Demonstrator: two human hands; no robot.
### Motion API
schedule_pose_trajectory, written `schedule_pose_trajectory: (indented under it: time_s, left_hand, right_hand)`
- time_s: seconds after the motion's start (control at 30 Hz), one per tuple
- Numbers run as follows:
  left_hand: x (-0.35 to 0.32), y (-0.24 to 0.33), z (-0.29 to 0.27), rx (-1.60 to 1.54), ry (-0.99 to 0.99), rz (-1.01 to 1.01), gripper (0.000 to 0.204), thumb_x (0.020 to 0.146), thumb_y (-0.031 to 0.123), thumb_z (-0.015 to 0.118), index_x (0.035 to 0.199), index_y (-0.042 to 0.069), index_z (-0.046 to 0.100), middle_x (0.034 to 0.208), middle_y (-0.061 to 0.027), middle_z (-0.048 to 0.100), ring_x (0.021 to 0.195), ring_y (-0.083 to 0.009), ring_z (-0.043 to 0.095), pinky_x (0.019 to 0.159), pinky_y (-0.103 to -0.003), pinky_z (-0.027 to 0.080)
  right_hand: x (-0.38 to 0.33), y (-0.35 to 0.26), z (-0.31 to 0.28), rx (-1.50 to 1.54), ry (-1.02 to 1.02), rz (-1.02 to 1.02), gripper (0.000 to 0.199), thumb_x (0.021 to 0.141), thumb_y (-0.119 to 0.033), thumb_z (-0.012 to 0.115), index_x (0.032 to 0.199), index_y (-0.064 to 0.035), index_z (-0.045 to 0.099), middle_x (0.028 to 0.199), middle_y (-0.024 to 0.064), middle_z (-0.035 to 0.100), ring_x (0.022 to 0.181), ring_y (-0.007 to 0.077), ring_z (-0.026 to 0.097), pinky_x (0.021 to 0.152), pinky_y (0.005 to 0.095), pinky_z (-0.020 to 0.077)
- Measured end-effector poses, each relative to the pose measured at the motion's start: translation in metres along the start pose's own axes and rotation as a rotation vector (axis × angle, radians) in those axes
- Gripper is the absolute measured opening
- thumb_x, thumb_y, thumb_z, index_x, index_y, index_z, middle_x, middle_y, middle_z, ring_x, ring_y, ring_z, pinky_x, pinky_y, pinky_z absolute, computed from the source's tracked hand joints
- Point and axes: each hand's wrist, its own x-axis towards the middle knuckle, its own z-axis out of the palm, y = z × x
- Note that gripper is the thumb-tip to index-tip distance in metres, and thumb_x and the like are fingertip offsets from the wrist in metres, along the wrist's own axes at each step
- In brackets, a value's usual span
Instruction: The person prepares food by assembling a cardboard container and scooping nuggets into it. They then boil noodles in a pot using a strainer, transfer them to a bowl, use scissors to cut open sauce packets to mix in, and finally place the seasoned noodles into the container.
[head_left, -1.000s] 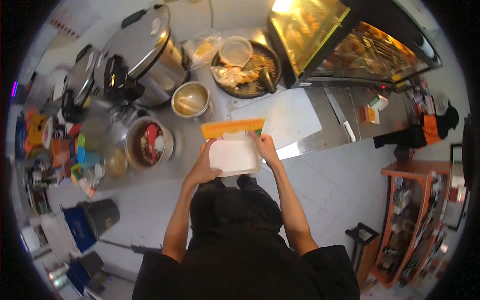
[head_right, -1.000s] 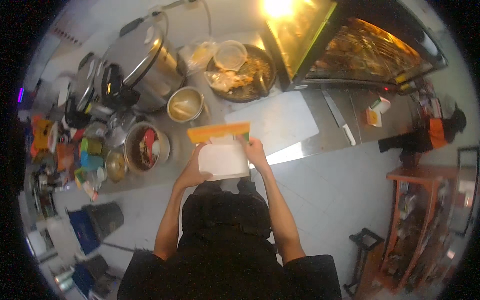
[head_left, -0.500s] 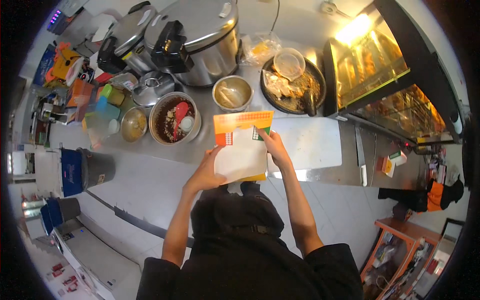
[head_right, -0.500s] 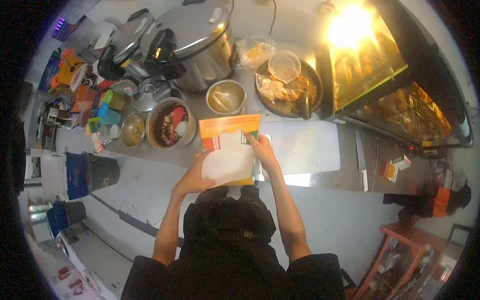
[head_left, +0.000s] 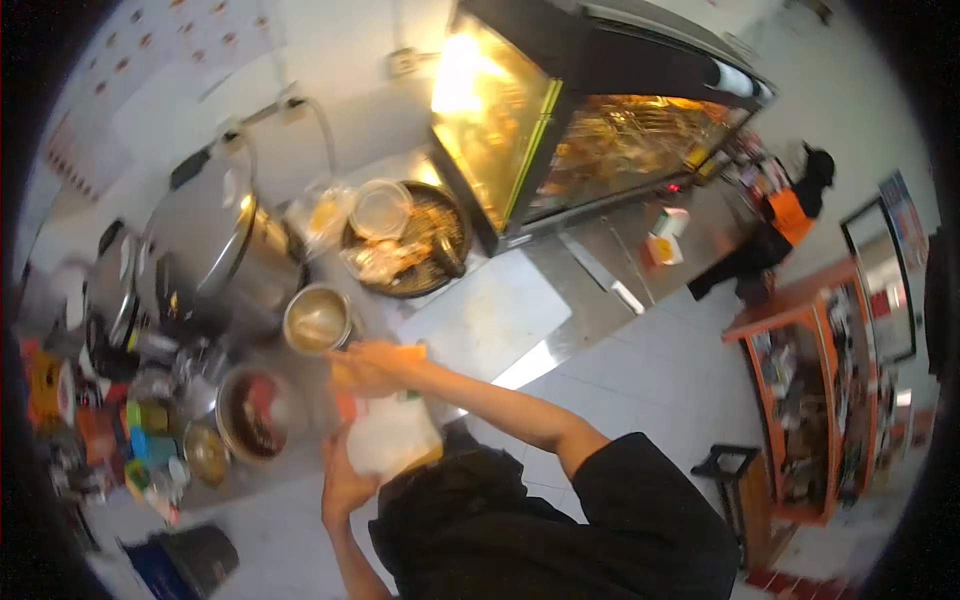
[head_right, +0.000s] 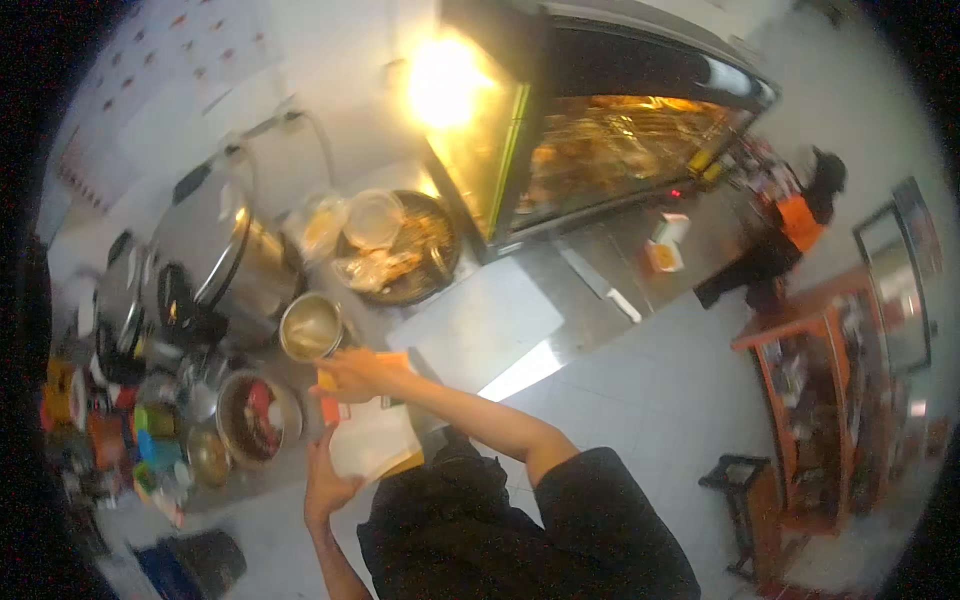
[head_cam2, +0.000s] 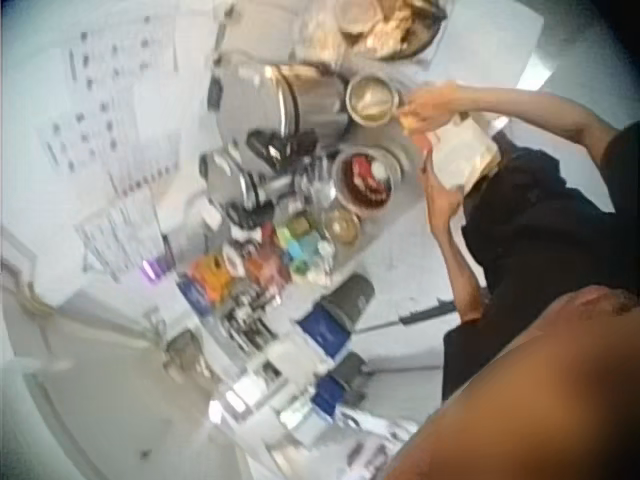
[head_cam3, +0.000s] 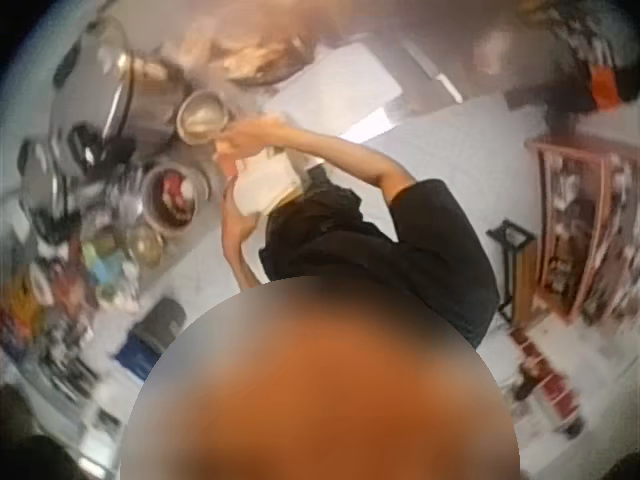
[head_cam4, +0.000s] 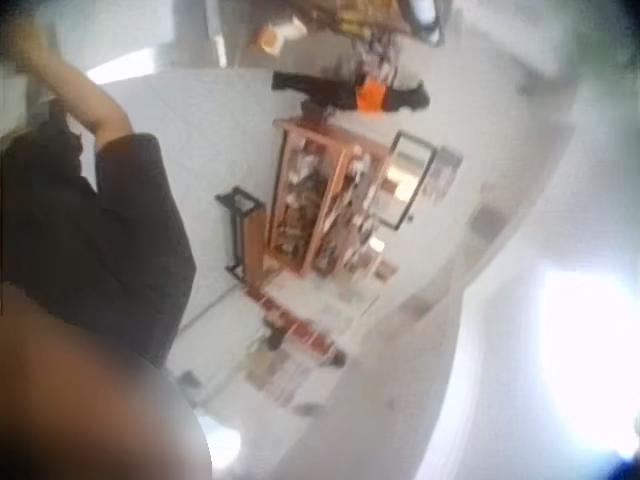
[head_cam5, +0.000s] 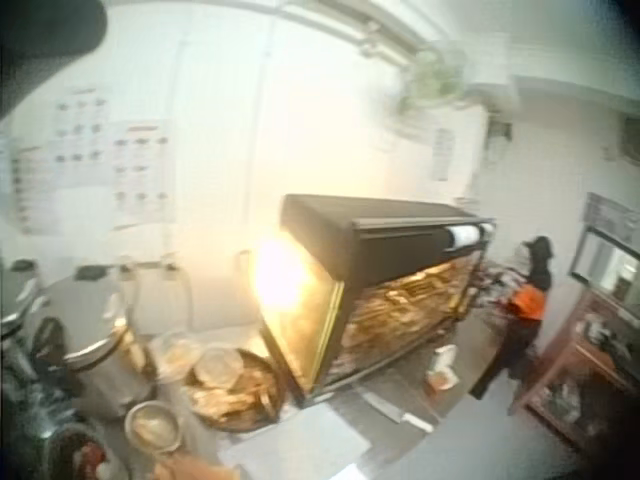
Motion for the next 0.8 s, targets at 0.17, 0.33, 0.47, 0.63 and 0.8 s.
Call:
schedule_pose_trajectory:
  time_s: [0.17, 0.33, 0.47, 0.63, 0.8]
  left_hand:
    - [-0.003, -0.023, 0.019, -0.041, 0.181, -0.016, 0.072, 0.068, -0.002, 0.068, 0.135, 0.005, 0.044, 0.134, -0.0235, 0.045, 0.126, -0.0413, 0.042, 0.108, -0.046, 0.035]
    - [0.005, -0.038, 0.024, 0.005, 0.25, 0.137, 0.059, 0.072, -0.007, 0.061, 0.129, 0.003, 0.048, 0.13, -0.0231, 0.047, 0.126, -0.0399, 0.044, 0.105, -0.042, 0.037]
    - [0.022, -0.04, 0.021, -0.079, 0.12, 0.217, 0.05, 0.076, -0.01, 0.054, 0.125, 0.0, 0.05, 0.127, -0.0197, 0.049, 0.122, -0.0337, 0.049, 0.102, -0.037, 0.039]
    - [0.026, -0.002, 0.015, -0.567, 0.073, 0.197, 0.049, 0.079, -0.014, 0.049, 0.127, 0.0, 0.05, 0.127, -0.0125, 0.051, 0.121, -0.0213, 0.05, 0.105, -0.033, 0.037]
    - [0.024, -0.034, 0.026, -0.734, 0.122, 0.081, 0.053, 0.084, -0.008, 0.048, 0.135, 0.0, 0.047, 0.136, -0.0148, 0.051, 0.135, -0.0223, 0.041, 0.113, -0.036, 0.03]
  right_hand:
    - [-0.034, -0.016, -0.031, 0.171, -0.029, 0.009, 0.057, 0.084, -0.052, 0.065, 0.124, -0.0117, 0.06, 0.089, 0.0174, 0.07, 0.082, 0.0377, 0.068, 0.072, 0.0475, 0.0528]
    - [-0.07, 0.0, -0.004, 0.058, -0.12, -0.202, 0.043, 0.087, -0.046, 0.066, 0.101, -0.0061, 0.068, 0.082, 0.0158, 0.07, 0.074, 0.0339, 0.068, 0.064, 0.0433, 0.0528]
    - [-0.073, 0.01, -0.054, 0.438, -0.507, -0.045, 0.049, 0.081, -0.043, 0.073, 0.107, -0.0012, 0.069, 0.082, 0.0152, 0.071, 0.076, 0.0317, 0.069, 0.068, 0.0425, 0.0535]
    - [-0.065, 0.077, -0.038, 1.023, -0.417, 0.158, 0.046, 0.086, -0.041, 0.071, 0.104, 0.0014, 0.067, 0.085, 0.014, 0.071, 0.069, 0.0259, 0.066, 0.062, 0.0366, 0.0541]
    - [-0.045, 0.064, 0.033, 0.136, 0.549, -0.301, 0.032, 0.088, -0.029, 0.07, 0.108, -0.0045, 0.068, 0.087, 0.0108, 0.071, 0.07, 0.0258, 0.068, 0.068, 0.038, 0.0552]
